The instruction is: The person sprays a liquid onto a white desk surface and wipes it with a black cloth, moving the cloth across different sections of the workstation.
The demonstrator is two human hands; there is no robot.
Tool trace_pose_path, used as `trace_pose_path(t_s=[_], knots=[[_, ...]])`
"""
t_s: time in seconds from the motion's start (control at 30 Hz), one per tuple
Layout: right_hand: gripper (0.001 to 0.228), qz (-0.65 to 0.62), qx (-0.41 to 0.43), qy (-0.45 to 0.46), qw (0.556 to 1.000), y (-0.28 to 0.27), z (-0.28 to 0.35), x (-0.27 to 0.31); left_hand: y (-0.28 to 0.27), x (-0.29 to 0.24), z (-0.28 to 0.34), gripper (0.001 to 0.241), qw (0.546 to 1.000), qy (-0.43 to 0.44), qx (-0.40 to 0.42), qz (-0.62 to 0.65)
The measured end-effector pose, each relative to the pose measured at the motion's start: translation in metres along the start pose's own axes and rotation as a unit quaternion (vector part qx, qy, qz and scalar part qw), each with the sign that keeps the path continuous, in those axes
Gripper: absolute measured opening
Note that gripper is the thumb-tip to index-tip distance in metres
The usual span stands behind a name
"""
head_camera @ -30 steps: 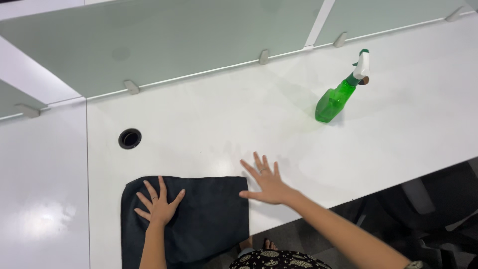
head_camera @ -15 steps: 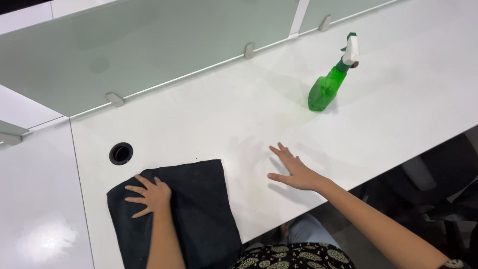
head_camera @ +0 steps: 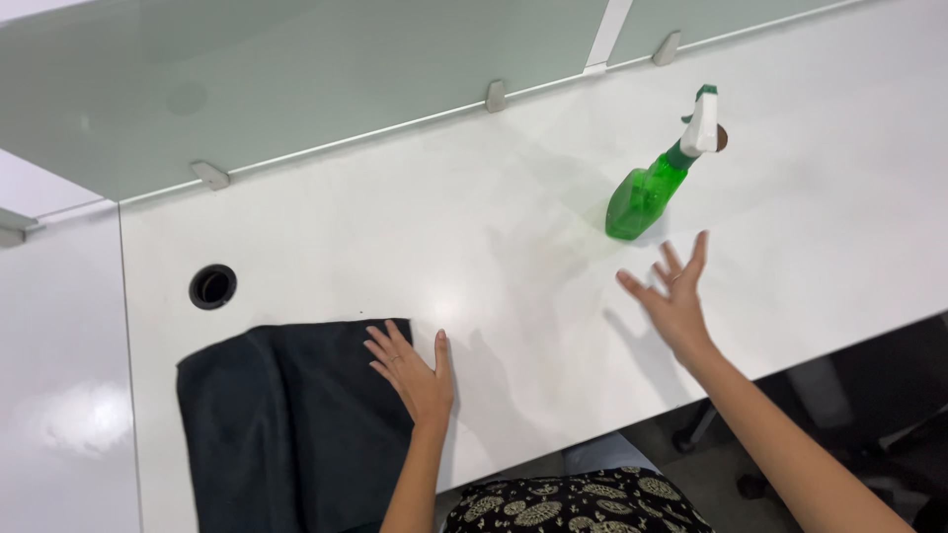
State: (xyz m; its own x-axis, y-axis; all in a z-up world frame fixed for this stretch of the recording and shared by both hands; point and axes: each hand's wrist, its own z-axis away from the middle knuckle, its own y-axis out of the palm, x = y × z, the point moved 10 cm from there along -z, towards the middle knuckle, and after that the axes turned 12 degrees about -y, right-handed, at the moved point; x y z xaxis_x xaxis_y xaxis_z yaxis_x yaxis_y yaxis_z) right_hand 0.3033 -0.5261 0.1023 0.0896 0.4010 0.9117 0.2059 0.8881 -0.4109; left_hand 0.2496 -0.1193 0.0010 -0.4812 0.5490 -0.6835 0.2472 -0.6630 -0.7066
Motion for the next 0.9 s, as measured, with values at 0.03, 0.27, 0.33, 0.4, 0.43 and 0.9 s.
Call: trace_pose_path(t_s=[0.03,0.27,0.33,0.4,0.43,0.9], knots=[[0.132,0.01,-0.022,-0.01,1.0,-0.014,-0.016,0.007,0.005,0.0,-0.002,0.103,1.0,-0.012,-0.009,-0.012],[0.13,0.027,0.007,-0.123,0.992,-0.056,-0.105,0.045,0.044,0.024,-0.008,0.132,0.987,-0.159,-0.02,-0.014],[0.127,0.029,0.031,-0.157,0.987,-0.055,-0.121,0.05,0.048,0.025,-0.01,0.139,0.984,-0.173,-0.023,-0.042],[0.123,0.018,0.051,-0.177,0.983,-0.053,-0.134,0.051,0.052,0.026,-0.009,0.147,0.979,-0.192,-0.021,-0.063],[0.121,0.012,0.062,-0.186,0.981,-0.052,-0.14,0.05,0.055,0.025,-0.009,0.152,0.976,-0.205,-0.017,-0.071],[0.063,-0.114,0.092,-0.238,0.96,-0.03,-0.168,0.048,0.073,0.012,0.001,0.167,0.958,-0.273,-0.004,-0.088]])
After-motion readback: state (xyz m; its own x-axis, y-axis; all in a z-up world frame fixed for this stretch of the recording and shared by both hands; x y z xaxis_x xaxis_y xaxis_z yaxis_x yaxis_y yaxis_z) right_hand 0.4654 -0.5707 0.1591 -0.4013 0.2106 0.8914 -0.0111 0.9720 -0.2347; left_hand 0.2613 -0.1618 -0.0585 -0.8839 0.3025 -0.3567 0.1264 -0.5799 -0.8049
